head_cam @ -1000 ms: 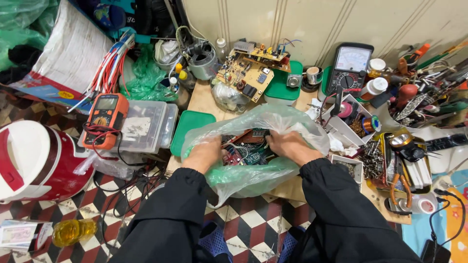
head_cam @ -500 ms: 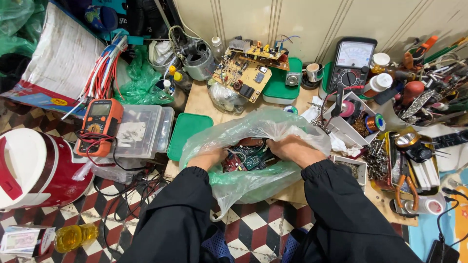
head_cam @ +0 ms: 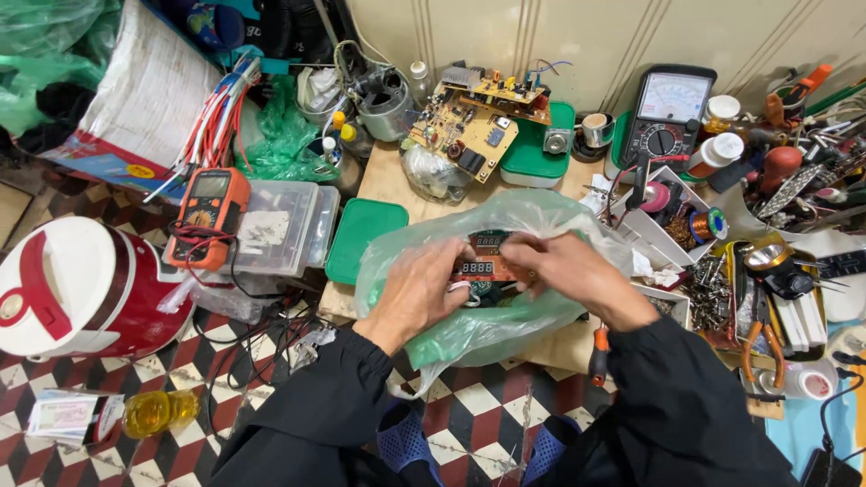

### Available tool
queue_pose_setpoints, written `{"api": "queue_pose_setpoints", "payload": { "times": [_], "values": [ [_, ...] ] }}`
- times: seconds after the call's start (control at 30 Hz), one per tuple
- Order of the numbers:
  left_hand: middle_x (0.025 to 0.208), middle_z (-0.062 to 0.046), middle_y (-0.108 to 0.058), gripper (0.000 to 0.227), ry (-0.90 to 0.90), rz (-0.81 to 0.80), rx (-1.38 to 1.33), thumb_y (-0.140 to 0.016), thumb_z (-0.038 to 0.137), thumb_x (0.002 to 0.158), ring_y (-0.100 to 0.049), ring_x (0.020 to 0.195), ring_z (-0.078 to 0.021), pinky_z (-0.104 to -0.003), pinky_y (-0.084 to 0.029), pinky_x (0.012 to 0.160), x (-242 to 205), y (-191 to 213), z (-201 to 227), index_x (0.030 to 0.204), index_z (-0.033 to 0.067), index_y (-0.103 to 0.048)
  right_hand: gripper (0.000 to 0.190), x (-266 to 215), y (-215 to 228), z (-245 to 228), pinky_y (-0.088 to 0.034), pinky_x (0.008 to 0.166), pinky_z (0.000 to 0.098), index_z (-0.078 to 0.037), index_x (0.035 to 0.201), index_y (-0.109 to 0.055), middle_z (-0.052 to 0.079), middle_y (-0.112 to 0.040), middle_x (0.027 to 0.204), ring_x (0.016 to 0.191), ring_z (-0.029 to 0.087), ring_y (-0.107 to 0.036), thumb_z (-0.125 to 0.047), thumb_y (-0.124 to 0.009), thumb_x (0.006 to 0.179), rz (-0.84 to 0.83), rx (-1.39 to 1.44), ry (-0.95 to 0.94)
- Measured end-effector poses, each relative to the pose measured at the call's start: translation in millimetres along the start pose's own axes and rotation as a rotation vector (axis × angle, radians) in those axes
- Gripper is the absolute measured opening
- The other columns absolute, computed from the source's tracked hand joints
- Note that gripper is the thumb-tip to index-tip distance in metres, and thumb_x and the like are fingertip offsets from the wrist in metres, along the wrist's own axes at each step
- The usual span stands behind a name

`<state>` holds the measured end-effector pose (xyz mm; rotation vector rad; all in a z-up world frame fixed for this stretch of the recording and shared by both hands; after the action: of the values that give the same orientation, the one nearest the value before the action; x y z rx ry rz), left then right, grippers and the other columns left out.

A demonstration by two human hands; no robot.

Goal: The person sits on the floor and sorts through a plastic bag filled with electronic components. They pick out various circuit boards, including a green one and a red one with a digital display, and place them on the cluttered workbench. The person also handles a small white power supply unit, turning it over in their hands.

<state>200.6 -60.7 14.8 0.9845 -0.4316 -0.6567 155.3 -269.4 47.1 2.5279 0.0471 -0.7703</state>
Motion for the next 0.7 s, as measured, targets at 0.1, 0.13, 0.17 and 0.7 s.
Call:
{"api": "queue_pose_setpoints", "payload": {
  "times": [0.1, 0.13, 0.17, 0.7],
  "values": [
    [0.122, -0.008, -0.073, 0.064, -0.098, 0.121, 0.034, -0.087, 0.029, 0.083, -0.069, 0.124, -0.0335, -0.053, -0.055, 0.100, -21, 19, 18, 0.139, 0.0221, -0.058, 0.035, -16, -4, 20, -0.066, 0.064, 0.0357, 0.005, 0.131, -0.082, 0.026, -0.083, 0.100, 0.080, 0.032, -0.081, -0.009, -0.069, 0.101, -0.045, 0.411, 0.192],
    [0.127, -0.008, -0.073, 0.067, -0.100, 0.120, 0.005, -0.087, 0.027, 0.085, -0.068, 0.126, -0.0330, -0.052, -0.054, 0.102, -27, 20, 19, 0.144, 0.0216, -0.057, 0.036, -23, -3, 25, -0.066, 0.069, 0.0347, 0.007, 0.134, -0.079, 0.026, -0.082, 0.104, 0.083, 0.031, -0.080, -0.007, -0.069, 0.102, -0.013, 0.511, 0.244],
    [0.131, -0.009, -0.072, 0.069, -0.102, 0.121, -0.023, -0.087, 0.025, 0.087, -0.067, 0.129, -0.0325, -0.051, -0.053, 0.104, -33, 23, 20, 0.150, 0.0211, -0.057, 0.037, -29, -1, 30, -0.067, 0.074, 0.0338, 0.009, 0.137, -0.076, 0.025, -0.080, 0.108, 0.087, 0.030, -0.079, -0.004, -0.070, 0.103, 0.020, 0.611, 0.298],
    [0.109, -0.012, -0.080, 0.030, 0.170, 0.274, -0.928, -0.078, 0.013, 0.105, -0.075, 0.100, -0.0181, -0.034, -0.066, 0.091, -50, 68, 12, 0.133, 0.0051, -0.073, 0.046, -42, -4, 29, -0.071, 0.086, 0.0379, 0.002, 0.152, -0.064, 0.027, -0.078, 0.111, 0.094, 0.032, -0.080, -0.003, -0.067, 0.106, 0.177, 0.866, 0.612]
  ]
}}
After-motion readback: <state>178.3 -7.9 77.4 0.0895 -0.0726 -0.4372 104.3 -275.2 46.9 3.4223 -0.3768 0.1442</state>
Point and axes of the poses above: each hand's wrist, its own x-axis towards the middle knuckle, its own y-axis out of the back of the hand, z = x × y, the point moved 6 cm from there along x, towards the middle knuckle
